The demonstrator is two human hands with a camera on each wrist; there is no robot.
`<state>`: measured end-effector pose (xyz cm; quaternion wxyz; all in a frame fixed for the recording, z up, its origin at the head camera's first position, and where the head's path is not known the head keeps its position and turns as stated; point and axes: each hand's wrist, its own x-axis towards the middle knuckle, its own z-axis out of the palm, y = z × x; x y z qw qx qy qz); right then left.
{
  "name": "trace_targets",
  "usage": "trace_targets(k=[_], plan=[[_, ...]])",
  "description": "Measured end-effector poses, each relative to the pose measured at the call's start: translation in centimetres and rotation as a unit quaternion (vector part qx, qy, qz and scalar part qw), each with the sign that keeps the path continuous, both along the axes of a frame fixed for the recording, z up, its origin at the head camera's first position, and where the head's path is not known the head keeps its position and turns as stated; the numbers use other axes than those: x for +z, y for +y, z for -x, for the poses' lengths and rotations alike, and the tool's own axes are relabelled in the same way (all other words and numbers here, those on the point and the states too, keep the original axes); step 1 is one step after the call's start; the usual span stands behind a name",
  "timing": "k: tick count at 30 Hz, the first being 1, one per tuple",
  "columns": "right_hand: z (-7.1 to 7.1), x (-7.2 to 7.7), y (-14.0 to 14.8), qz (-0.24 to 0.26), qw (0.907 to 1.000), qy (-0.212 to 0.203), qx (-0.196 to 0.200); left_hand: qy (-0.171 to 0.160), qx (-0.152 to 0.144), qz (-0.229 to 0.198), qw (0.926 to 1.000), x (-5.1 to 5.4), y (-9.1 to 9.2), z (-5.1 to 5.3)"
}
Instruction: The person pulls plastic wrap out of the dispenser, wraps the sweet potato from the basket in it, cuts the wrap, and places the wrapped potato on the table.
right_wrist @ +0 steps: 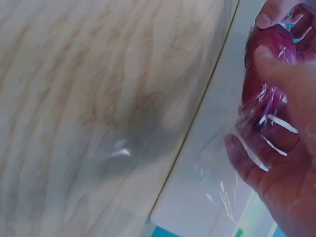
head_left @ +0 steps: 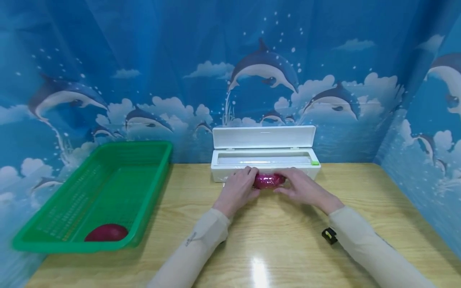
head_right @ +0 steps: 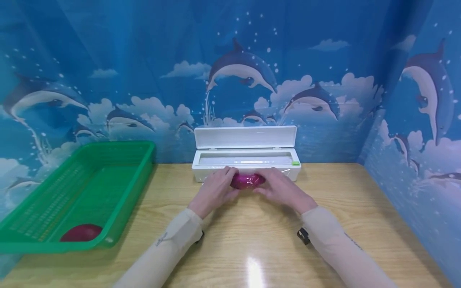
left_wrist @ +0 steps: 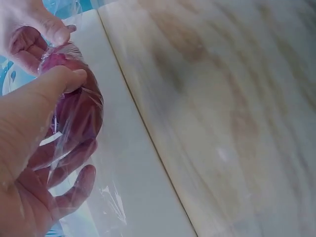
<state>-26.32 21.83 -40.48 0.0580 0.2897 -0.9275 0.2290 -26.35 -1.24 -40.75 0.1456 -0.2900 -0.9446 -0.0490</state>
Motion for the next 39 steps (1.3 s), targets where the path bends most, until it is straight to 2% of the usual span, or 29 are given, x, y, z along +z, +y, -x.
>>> trace_targets(k=[3,11,17,22,29,34,39], plan=[[-0.1,0.0,-0.1,-0.022,0.9995,0.021,-0.013,-0.005,0.000,-0.004,1.0000,0.1,0.0,-0.1],[-0.2,-0.2,-0.6,-0.043,0.9980,0.021,-0.042,0.000,0.003,-0.003,1.0000,0.0,0.0,0.0],[-0.5,-0.4,-0.9,-0.051,0.9964,0.049,-0.047,-0.015,0.003,-0.006,0.9999,-0.1,-0.1,0.0],[-0.5,-0.2,-1.1,-0.066,0.9952,0.054,-0.049,-0.022,0.006,-0.007,0.9997,-0.1,0.0,0.0],[-0.4,-0.3,-1.3,-0.101,0.9902,0.081,-0.052,-0.005,0.014,0.010,0.9998,-0.3,0.3,-0.2],[-0.6,-0.5,-1.1,-0.098,0.9902,0.090,-0.042,-0.006,0.011,0.025,0.9996,-0.5,0.3,-0.5],[-1.3,-0.6,-0.2,-0.070,0.9942,0.069,-0.044,-0.005,0.021,0.041,0.9989,-0.3,0.3,-0.8]])
